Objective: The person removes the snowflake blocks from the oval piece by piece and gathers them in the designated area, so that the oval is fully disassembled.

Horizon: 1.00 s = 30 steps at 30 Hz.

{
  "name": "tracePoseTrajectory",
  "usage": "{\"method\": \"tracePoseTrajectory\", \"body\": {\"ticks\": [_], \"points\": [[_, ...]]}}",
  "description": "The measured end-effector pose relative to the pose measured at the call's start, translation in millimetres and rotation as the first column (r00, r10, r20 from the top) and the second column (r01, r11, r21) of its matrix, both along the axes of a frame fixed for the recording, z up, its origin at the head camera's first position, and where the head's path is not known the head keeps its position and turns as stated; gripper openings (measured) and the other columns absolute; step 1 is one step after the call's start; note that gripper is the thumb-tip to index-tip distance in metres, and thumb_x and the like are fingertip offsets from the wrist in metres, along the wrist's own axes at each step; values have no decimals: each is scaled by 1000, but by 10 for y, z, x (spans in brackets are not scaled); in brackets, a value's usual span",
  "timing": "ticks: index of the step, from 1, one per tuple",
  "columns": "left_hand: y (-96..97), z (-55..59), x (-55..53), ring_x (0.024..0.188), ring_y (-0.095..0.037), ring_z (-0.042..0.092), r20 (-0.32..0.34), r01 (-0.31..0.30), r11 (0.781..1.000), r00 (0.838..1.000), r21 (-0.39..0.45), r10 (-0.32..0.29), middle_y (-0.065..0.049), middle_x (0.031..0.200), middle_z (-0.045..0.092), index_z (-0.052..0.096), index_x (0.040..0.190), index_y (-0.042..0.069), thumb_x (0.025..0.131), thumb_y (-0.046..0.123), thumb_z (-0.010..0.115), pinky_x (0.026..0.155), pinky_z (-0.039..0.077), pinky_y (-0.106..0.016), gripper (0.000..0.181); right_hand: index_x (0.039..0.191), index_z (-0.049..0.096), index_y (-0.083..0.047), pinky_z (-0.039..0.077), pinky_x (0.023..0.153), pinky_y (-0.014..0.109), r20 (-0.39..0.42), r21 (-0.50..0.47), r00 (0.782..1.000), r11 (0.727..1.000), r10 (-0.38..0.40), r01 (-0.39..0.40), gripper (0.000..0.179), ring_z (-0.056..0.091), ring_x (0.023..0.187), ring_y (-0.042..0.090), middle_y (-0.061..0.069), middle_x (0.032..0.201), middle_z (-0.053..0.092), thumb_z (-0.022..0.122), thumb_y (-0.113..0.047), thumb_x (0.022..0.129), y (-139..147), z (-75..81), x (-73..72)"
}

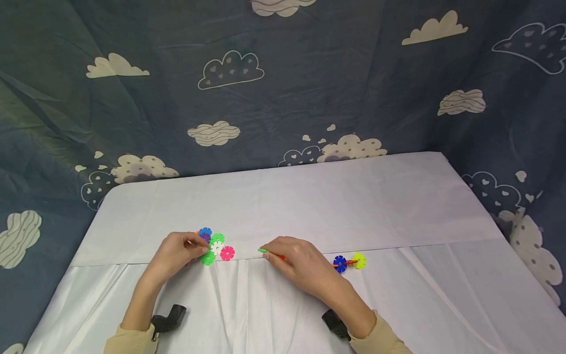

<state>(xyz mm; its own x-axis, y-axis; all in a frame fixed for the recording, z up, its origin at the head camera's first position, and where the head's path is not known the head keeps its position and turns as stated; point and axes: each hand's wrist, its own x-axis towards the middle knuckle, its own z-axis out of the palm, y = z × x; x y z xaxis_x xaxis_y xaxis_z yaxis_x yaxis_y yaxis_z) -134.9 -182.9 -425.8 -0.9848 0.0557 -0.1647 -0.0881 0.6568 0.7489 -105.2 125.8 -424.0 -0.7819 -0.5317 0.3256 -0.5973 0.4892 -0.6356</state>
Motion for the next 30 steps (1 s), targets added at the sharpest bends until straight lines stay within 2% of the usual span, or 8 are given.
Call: {"method": "tracePoseTrajectory", "body": {"ticks": [3, 8, 13, 17, 22, 26, 28, 30], "points": [[38, 36, 15, 62, -19, 55, -35, 19, 999, 999, 36, -18, -2, 77, 64, 75, 91, 9, 84, 7, 76, 54, 46, -28, 7, 113, 73, -15, 53, 85, 29, 11, 3, 1000, 1000, -4, 4, 19, 62, 97, 3, -9, 107, 69, 64, -22, 97, -5, 4, 8], [191, 132, 77, 70, -22, 58, -100, 117, 987, 989, 112, -106, -1, 81, 65, 76, 97, 12, 87, 11, 76, 57, 48, -31, 10, 112, 73, -15, 53, 85, 29, 13, 4, 1000, 1000, 1, -1, 18, 62, 97, 3, -10, 106, 69, 65, -19, 96, -10, -8, 7], [358, 166, 154, 79, -15, 59, -159, 201, 975, 970, 97, -185, 10, 85, 66, 76, 98, 15, 86, 13, 77, 63, 49, -31, 12, 110, 73, -14, 53, 84, 28, -4, -4, 1000, 1000, 21, -21, 17, 62, 98, 4, -12, 106, 68, 65, -19, 97, -11, -19, -4], [459, 193, 214, 79, -9, 57, -241, 283, 959, 932, 16, -271, 16, 85, 63, 74, 98, 16, 86, 12, 77, 66, 49, -28, 13, 107, 74, -14, 53, 80, 25, -42, -22, 998, 999, 48, -49, 15, 62, 94, 4, -12, 106, 66, 64, -19, 97, -6, -32, -20], [588, 213, 280, 79, -4, 56, -309, 387, 922, 873, -36, -378, 20, 89, 61, 74, 99, 16, 87, 15, 76, 67, 49, -28, 12, 104, 75, -16, 52, 73, 22, -46, -44, 996, 996, 74, -76, 12, 60, 85, 3, -12, 101, 67, 67, -16, 95, 2, -43, -31], [725, 172, 323, 78, -3, 57, -369, 460, 886, 814, -65, -450, 17, 93, 64, 73, 99, 16, 86, 10, 77, 67, 50, -28, 14, 102, 74, -16, 51, 69, 21, -18, -65, 996, 994, 91, -92, 11, 59, 81, 2, -12, 98, 68, 70, -14, 92, 1, -43, -24], [789, 145, 341, 77, -3, 56, -388, 465, 881, 798, -90, -461, 15, 92, 65, 73, 98, 16, 85, 9, 77, 67, 49, -26, 15, 101, 73, -16, 51, 69, 21, 0, -69, 996, 994, 89, -89, 12, 59, 80, 3, -11, 97, 68, 72, -12, 90, -3, -40, -19], [839, 128, 362, 76, -3, 56, -398, 457, 882, 793, -110, -461, 14, 91, 65, 72, 96, 17, 85, 9, 77, 65, 48, -23, 15, 100, 71, -16, 52, 69, 22, 21, -74, 996, 993, 89, -88, 13, 58, 78, 3, -11, 95, 67, 74, -11, 88, -8, -39, -12]]}}
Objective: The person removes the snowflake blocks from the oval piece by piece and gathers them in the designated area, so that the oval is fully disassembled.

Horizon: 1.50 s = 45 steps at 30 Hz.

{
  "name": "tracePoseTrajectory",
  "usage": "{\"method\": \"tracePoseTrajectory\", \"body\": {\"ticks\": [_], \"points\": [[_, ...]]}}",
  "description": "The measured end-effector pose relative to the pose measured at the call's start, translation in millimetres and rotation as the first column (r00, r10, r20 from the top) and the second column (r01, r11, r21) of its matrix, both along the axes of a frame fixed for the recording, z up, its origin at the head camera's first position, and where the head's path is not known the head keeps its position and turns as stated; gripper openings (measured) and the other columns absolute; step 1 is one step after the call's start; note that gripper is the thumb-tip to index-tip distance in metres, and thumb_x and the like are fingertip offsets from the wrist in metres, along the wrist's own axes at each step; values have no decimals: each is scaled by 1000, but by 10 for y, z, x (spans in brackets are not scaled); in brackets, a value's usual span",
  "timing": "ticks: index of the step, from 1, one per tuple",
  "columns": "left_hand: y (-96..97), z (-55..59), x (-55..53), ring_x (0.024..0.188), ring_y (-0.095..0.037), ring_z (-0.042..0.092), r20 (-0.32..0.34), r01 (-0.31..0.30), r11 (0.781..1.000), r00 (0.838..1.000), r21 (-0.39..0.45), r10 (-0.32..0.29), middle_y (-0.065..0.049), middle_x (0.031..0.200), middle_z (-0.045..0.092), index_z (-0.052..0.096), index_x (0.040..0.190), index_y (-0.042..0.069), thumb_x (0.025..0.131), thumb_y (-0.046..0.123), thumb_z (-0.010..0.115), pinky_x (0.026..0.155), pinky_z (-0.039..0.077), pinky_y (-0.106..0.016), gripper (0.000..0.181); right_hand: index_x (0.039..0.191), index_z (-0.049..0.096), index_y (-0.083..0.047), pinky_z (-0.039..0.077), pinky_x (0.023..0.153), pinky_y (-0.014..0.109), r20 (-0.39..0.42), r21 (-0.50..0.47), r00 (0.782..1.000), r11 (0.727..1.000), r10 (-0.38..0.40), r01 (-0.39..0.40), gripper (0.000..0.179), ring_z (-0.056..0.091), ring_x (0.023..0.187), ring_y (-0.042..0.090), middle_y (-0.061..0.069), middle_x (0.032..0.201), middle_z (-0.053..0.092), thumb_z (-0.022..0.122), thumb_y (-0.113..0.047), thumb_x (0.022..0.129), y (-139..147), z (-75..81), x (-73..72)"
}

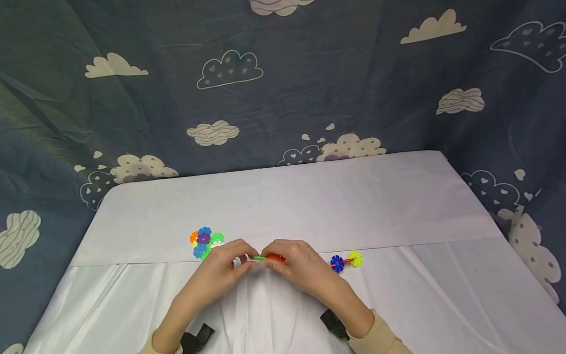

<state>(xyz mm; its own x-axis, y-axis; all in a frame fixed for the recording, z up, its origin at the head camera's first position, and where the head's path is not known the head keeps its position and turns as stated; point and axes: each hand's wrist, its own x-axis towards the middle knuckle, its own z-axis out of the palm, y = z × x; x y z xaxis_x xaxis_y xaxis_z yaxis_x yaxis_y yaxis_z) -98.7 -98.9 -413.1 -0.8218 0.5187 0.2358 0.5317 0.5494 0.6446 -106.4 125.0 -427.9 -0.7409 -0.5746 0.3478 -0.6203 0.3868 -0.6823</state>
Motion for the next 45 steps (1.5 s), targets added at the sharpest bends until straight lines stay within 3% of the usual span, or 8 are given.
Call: {"method": "tracePoseTrajectory", "body": {"ticks": [10, 16, 21, 29, 36, 40, 45], "points": [[86, -9, 56, 72, -2, 54, -6, -15, 999, 1000, -32, 14, 16, 83, 59, 69, 90, 20, 87, 15, 76, 61, 46, -19, 9, 100, 67, -23, 52, 71, 26, 94, 5, 996, 1000, -4, 3, 14, 58, 79, 4, -16, 91, 65, 73, -29, 89, -18, -8, 22], [77, -11, 54, 70, 0, 52, -58, -15, 999, 998, 29, 17, 17, 79, 55, 76, 91, 19, 85, 11, 78, 60, 45, -19, 10, 104, 65, -26, 51, 72, 28, 161, 28, 987, 999, -28, 24, 18, 58, 80, 5, -18, 93, 65, 72, -33, 90, 4, 37, 20], [62, -1, 37, 71, -2, 53, -158, -23, 996, 987, 83, 35, 14, 86, 58, 74, 85, 17, 79, -3, 78, 61, 46, -20, 22, 109, 64, -30, 49, 73, 29, 265, 71, 964, 997, -30, 11, 16, 58, 79, 7, -18, 93, 64, 68, -34, 94, 36, 74, 23], [53, -21, 33, 72, -3, 56, -208, 7, 995, 978, 97, 13, 13, 89, 60, 72, 86, 16, 79, 1, 80, 63, 47, -18, 19, 107, 64, -21, 49, 68, 29, 405, 62, 914, 996, 28, -58, 13, 58, 73, 10, -4, 86, 68, 59, -31, 100, 69, 91, 23], [46, -36, 19, 71, -3, 57, -245, 25, 995, 969, 94, -1, 11, 89, 64, 72, 87, 18, 82, 1, 77, 63, 47, -17, 18, 101, 64, -25, 48, 67, 29, 435, 54, 899, 995, 51, -83, 7, 58, 72, 10, -1, 84, 68, 57, -24, 101, 75, 105, 18], [41, -32, 14, 69, -3, 57, -261, 33, 996, 965, 80, -11, 10, 89, 65, 73, 87, 18, 83, 2, 76, 61, 46, -16, 17, 99, 64, -25, 46, 66, 28, 431, 58, 901, 995, 50, -83, 7, 56, 69, 10, -1, 82, 68, 57, -23, 101, 67, 102, 23], [44, -33, 12, 69, -2, 57, -277, 32, 996, 961, 85, -7, 11, 88, 64, 73, 86, 18, 84, 1, 75, 60, 46, -15, 17, 97, 64, -20, 46, 65, 29, 407, 38, 911, 995, 64, -87, 17, 54, 68, 10, 0, 80, 67, 55, -34, 102, 57, 83, 29]]}}
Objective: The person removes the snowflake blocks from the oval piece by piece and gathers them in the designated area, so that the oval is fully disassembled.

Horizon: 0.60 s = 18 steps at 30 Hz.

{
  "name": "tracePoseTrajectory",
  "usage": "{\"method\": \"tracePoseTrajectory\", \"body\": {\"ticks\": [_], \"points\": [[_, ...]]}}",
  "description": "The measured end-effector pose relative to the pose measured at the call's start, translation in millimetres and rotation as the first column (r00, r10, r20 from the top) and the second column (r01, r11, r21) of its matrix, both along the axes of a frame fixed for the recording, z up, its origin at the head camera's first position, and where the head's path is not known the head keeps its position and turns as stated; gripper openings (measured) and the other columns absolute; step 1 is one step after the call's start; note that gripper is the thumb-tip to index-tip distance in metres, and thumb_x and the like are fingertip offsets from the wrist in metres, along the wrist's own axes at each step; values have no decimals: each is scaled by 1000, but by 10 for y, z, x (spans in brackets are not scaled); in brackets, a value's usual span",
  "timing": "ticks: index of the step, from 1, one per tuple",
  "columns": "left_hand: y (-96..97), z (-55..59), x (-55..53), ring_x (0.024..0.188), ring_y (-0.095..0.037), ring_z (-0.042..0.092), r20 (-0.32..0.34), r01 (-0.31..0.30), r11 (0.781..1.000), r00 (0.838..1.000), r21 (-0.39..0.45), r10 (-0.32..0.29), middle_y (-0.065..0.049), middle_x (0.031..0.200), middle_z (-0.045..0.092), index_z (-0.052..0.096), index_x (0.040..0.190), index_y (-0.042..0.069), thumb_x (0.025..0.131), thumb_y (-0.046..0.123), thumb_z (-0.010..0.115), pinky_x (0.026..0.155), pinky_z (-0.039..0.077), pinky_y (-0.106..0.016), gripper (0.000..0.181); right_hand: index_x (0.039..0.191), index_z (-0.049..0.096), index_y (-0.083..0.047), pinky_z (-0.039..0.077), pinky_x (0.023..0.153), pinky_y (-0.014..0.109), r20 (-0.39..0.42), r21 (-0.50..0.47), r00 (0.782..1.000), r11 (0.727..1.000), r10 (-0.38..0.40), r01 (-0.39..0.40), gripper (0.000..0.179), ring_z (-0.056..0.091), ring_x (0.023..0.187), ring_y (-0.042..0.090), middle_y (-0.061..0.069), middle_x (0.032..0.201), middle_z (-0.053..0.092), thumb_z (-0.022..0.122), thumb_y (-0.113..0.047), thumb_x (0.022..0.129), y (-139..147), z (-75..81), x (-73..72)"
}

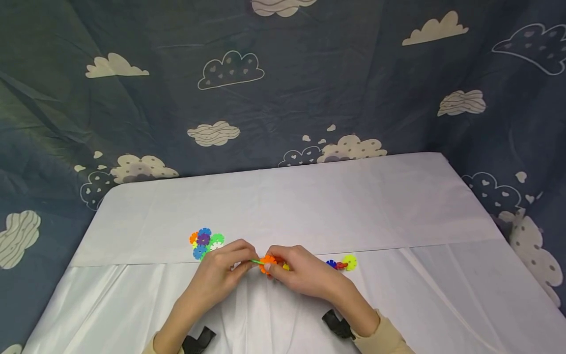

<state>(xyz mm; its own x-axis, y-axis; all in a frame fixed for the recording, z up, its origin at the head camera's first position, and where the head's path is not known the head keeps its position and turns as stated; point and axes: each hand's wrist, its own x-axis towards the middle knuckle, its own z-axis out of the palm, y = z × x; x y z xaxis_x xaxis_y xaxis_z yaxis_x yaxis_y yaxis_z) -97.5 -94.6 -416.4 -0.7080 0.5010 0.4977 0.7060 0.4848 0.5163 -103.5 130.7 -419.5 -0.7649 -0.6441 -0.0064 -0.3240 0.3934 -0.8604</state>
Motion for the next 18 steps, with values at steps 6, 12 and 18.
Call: {"method": "tracePoseTrajectory", "body": {"ticks": [6, 12, 18], "points": [[-4, 5, -3, 70, -2, 58, -23, -5, 1000, 1000, 1, 5, 11, 88, 65, 73, 86, 17, 86, 4, 74, 60, 45, -14, 14, 94, 63, -22, 45, 64, 28, -59, -15, 998, 1000, -10, 9, 17, 53, 66, 9, -1, 77, 66, 55, -35, 102, -12, -13, 4], [-4, 17, -3, 71, -2, 58, -32, -15, 1000, 999, 5, 15, 10, 89, 65, 73, 86, 17, 88, 8, 74, 60, 46, -16, 9, 92, 63, -22, 44, 60, 26, -99, -22, 995, 999, -32, 29, 16, 52, 62, 7, 0, 73, 64, 56, -32, 102, -22, -15, 7], [2, 10, -10, 71, -1, 59, -48, -21, 1000, 999, 19, 22, 11, 88, 66, 73, 85, 16, 86, 7, 75, 60, 47, -16, 10, 91, 64, -19, 44, 59, 26, -118, -28, 992, 999, -43, 40, 15, 51, 62, 7, 0, 72, 64, 57, -28, 101, -24, -18, 7]]}}
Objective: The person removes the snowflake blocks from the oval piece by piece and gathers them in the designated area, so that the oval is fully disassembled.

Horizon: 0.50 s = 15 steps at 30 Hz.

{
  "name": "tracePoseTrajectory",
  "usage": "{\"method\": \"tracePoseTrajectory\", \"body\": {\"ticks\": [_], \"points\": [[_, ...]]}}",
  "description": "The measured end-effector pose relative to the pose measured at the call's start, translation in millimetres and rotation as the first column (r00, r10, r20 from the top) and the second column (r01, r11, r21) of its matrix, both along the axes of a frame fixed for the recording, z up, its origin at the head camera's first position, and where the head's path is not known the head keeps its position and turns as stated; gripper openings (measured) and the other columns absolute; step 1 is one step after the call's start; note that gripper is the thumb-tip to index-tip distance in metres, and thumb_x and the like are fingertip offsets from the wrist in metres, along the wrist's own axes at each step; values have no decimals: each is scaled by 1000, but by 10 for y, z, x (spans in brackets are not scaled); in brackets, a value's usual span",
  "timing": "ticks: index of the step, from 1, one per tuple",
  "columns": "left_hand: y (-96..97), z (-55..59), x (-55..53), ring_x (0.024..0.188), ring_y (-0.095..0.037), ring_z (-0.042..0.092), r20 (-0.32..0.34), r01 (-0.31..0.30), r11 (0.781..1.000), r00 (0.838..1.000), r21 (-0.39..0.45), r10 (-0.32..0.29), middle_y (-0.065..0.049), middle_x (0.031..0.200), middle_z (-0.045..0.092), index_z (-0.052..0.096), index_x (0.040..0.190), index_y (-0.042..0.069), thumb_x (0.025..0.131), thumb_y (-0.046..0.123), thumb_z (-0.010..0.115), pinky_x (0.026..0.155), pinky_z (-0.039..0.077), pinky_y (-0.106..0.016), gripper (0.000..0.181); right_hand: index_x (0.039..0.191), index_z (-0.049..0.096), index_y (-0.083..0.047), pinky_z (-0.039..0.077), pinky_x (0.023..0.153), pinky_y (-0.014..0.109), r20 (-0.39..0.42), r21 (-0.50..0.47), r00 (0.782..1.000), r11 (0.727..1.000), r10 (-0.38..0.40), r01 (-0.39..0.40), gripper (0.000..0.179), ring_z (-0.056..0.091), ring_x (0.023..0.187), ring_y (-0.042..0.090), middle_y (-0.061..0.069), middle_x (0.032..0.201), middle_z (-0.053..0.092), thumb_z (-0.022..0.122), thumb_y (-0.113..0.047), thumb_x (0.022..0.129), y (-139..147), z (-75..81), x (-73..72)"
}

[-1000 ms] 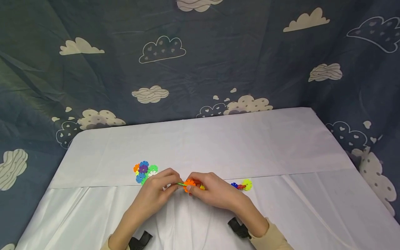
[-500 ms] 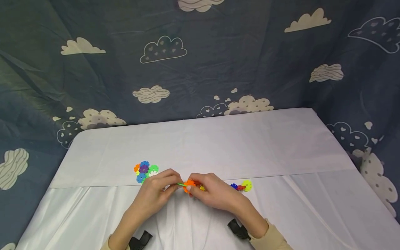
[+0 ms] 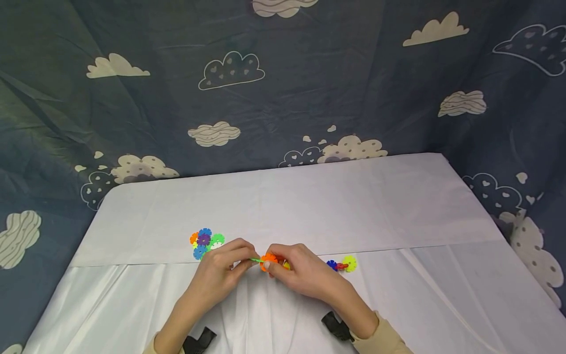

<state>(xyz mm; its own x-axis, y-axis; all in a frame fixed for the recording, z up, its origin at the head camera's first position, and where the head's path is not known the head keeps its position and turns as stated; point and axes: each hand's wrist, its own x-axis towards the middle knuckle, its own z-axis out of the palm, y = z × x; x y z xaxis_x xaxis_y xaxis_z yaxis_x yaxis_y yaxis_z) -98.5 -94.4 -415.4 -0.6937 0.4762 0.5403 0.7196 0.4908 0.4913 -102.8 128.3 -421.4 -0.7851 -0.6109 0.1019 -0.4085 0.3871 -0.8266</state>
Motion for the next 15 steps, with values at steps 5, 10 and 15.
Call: {"method": "tracePoseTrajectory", "body": {"ticks": [5, 10, 15], "points": [[4, -6, -2, 71, -2, 59, -4, 1, 1000, 1000, 13, -1, 10, 88, 66, 73, 84, 16, 85, 5, 75, 61, 47, -16, 11, 92, 64, -19, 44, 59, 26, -10, -2, 1000, 1000, -6, 6, 12, 52, 62, 6, -1, 72, 64, 59, -25, 100, -2, 6, 0], [14, -8, 9, 71, -1, 59, 4, -3, 1000, 1000, 31, 3, 11, 88, 65, 73, 83, 16, 82, 1, 78, 62, 48, -16, 15, 87, 63, -21, 43, 57, 25, -55, -15, 998, 999, -30, 29, 17, 51, 59, 5, -3, 68, 61, 57, -25, 101, 3, 3, -4], [29, -4, 21, 72, -1, 60, 39, 8, 998, 999, 55, -11, 11, 88, 65, 72, 83, 15, 81, 0, 78, 60, 52, -24, 16, 82, 58, -25, 44, 56, 25, -71, -38, 996, 998, -54, 52, 22, 50, 58, 5, -7, 66, 55, 53, -31, 103, -8, 5, -2]]}}
